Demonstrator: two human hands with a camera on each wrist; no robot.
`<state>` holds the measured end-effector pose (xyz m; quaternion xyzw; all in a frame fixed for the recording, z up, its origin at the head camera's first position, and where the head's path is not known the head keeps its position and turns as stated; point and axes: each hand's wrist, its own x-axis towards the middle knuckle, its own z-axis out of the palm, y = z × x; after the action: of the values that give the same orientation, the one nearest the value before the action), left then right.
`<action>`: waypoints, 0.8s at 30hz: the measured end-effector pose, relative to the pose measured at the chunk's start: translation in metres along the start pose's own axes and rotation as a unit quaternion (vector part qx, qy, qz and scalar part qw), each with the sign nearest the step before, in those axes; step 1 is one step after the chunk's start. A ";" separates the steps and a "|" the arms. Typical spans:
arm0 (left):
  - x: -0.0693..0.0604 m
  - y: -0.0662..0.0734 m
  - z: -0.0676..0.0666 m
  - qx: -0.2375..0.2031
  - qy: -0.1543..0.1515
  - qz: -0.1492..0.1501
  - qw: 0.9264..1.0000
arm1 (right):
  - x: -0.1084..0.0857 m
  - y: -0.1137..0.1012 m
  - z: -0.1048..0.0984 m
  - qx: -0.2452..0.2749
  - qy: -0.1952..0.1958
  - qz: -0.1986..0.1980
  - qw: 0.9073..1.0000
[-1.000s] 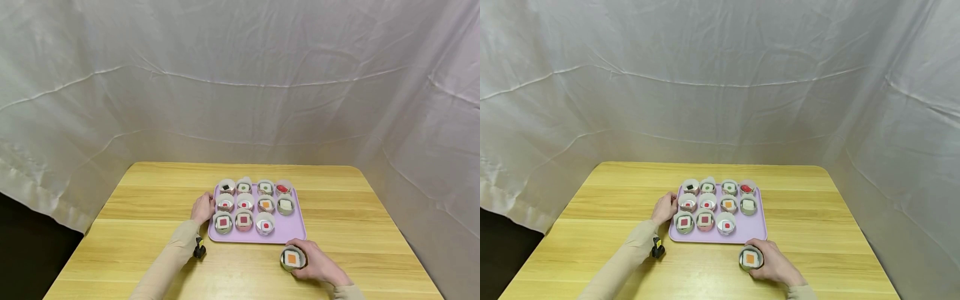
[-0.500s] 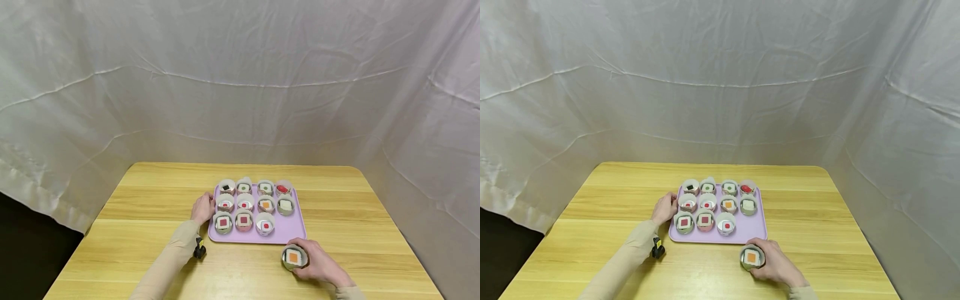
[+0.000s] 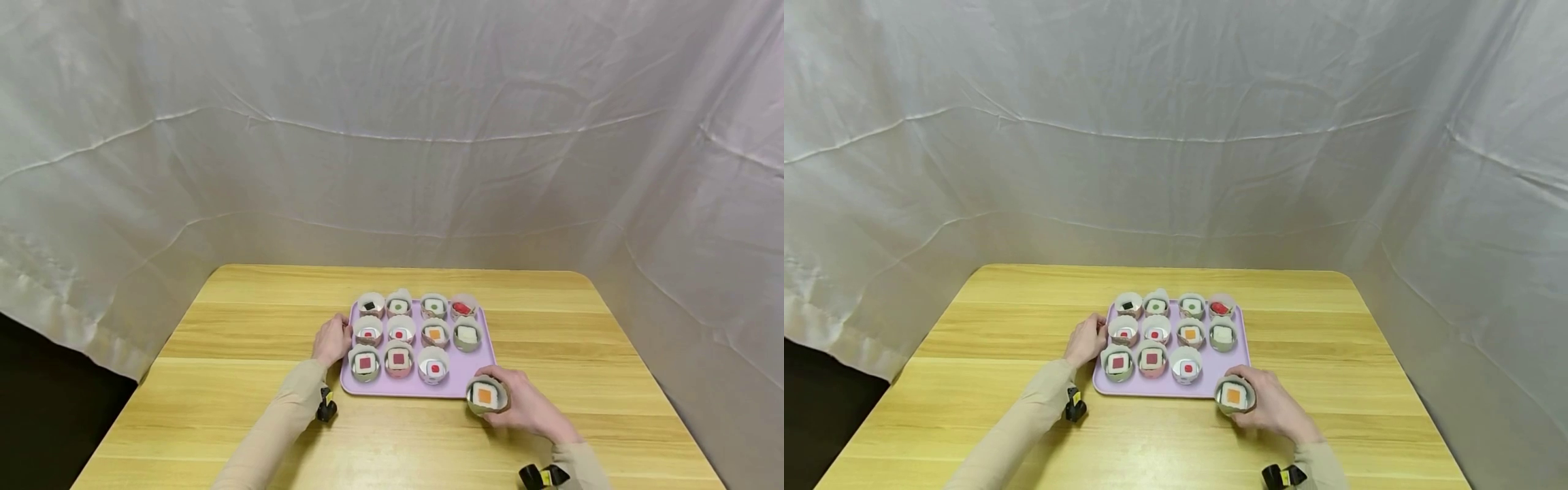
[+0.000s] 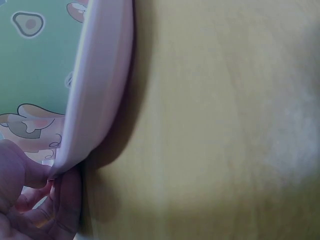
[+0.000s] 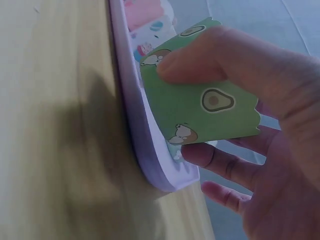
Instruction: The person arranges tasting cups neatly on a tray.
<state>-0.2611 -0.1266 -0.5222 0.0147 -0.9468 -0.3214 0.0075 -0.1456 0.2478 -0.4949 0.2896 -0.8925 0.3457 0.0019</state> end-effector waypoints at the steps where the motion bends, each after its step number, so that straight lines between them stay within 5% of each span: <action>1: 0.000 0.000 0.000 0.000 0.000 -0.001 1.000 | 0.002 0.002 -0.001 0.000 0.000 0.002 1.000; 24: 0.000 -0.001 0.000 0.002 0.004 0.005 1.000 | 0.036 0.020 -0.006 -0.026 -0.018 0.043 0.999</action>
<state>-0.2615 -0.1273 -0.5229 0.0112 -0.9475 -0.3192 0.0132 -0.1878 0.2451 -0.4953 0.2565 -0.9127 0.3173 -0.0216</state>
